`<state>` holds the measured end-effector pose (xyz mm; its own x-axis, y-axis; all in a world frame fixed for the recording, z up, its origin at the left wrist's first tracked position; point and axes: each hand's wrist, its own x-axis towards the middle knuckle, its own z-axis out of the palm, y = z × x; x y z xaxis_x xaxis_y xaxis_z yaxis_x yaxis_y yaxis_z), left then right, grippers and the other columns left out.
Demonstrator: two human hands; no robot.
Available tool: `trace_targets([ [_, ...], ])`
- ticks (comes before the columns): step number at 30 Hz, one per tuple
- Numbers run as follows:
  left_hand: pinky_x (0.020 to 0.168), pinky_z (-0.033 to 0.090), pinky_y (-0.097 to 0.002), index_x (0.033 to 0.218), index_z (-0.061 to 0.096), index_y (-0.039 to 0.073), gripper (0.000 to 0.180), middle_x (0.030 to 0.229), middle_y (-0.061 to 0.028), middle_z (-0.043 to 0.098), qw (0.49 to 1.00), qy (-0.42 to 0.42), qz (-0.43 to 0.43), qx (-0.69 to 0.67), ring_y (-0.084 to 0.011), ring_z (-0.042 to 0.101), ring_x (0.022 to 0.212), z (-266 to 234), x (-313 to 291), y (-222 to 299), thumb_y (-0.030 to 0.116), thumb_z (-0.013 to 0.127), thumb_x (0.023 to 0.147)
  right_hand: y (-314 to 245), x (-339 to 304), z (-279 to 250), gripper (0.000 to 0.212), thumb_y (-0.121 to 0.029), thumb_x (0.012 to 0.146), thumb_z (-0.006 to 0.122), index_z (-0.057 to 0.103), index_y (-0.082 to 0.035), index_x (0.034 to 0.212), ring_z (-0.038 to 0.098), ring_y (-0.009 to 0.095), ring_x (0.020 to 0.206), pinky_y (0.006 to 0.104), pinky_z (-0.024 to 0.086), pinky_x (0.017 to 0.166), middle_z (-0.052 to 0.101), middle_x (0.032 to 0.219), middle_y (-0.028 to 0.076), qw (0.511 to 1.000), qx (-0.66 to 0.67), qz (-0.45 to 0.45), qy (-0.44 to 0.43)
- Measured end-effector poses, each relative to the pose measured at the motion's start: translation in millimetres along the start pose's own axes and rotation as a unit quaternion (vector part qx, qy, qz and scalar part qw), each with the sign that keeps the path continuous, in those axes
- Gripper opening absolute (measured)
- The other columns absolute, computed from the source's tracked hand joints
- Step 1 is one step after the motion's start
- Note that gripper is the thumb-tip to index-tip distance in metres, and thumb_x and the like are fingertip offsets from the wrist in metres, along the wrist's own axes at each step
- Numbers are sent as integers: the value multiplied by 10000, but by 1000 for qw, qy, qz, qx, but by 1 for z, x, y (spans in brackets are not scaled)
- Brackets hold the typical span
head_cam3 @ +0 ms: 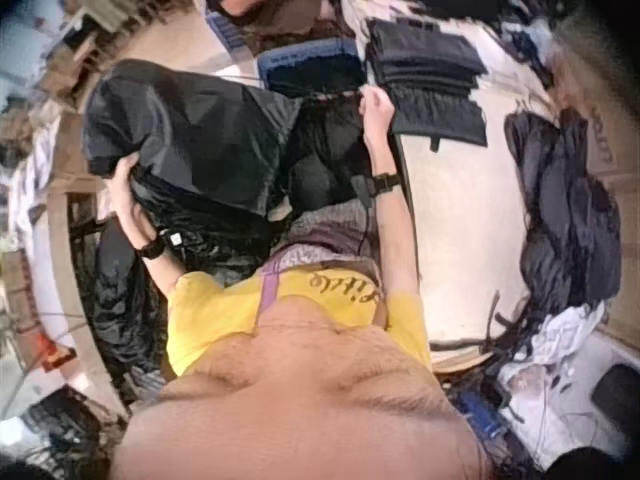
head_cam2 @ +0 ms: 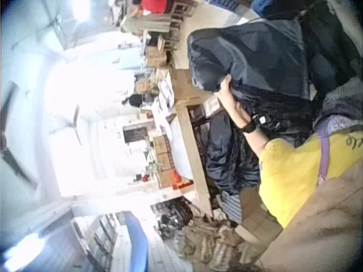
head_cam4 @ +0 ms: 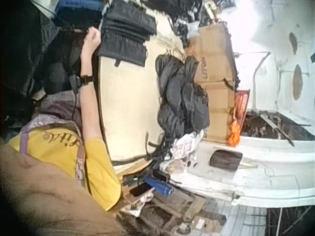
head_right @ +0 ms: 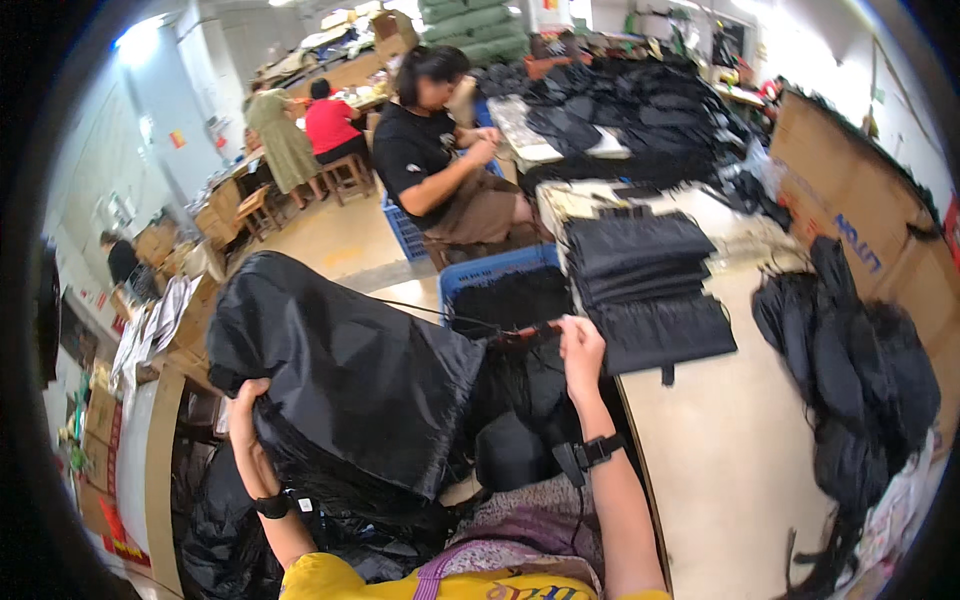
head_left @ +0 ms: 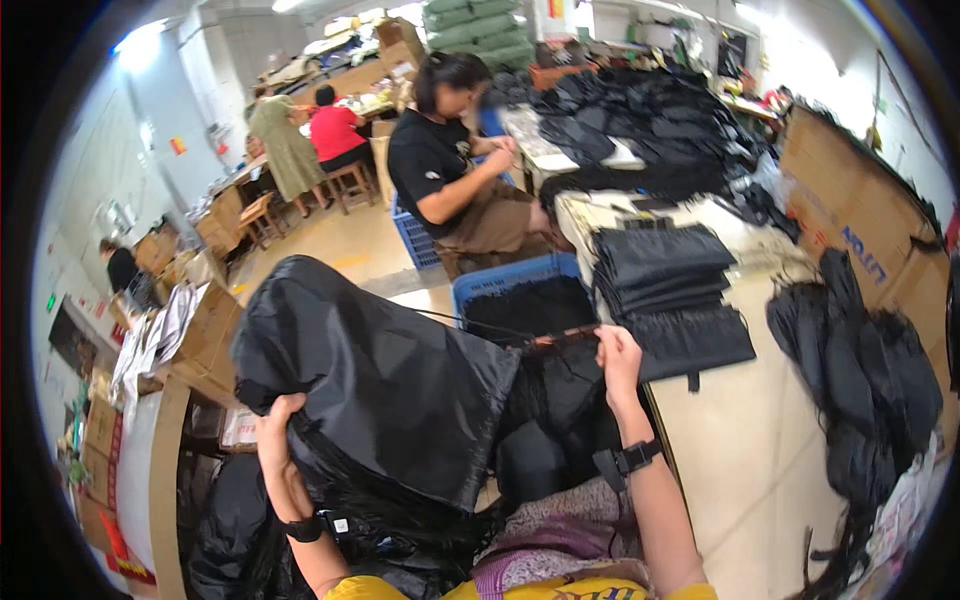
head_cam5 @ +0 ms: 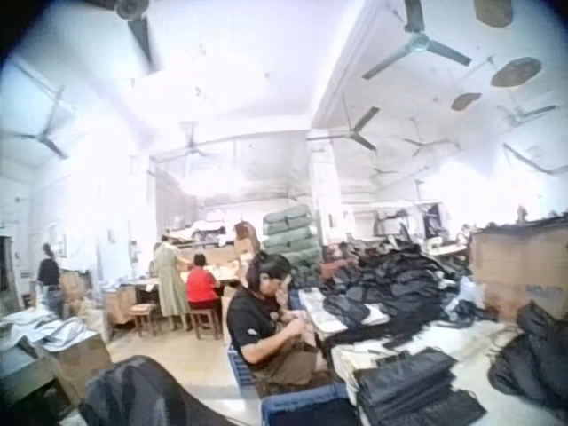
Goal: Folding and stacking black drawstring bags on a workbench in a textile factory setting.
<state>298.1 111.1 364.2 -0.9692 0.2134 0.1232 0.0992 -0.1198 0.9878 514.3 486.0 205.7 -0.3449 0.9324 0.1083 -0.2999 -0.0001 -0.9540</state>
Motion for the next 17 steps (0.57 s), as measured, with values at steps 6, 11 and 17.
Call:
trace_targets([
  [6,883,411,-284,1076,613,5,403,1018,-25,599,1000,6,-1,-2,-169,556,917,0,5,7,91,686,688,13,-5,-13,185,-186,943,610,671,-16,903,468,31,568,208,355,510,539,646,-37,996,-72,-9,-45],
  [11,944,428,-318,1229,556,-5,563,1131,-71,602,993,15,-31,-108,-233,586,993,23,-27,21,64,655,679,33,-11,-5,144,-164,929,636,675,-26,913,438,24,549,204,332,493,523,640,-54,989,-88,1,-121],
  [17,923,445,-316,1191,563,-26,541,1080,-87,606,991,15,0,-131,-230,586,982,17,-57,40,52,620,658,60,-9,50,178,-185,882,681,705,-11,910,543,113,652,285,432,614,623,729,21,960,-107,-106,-235],
])
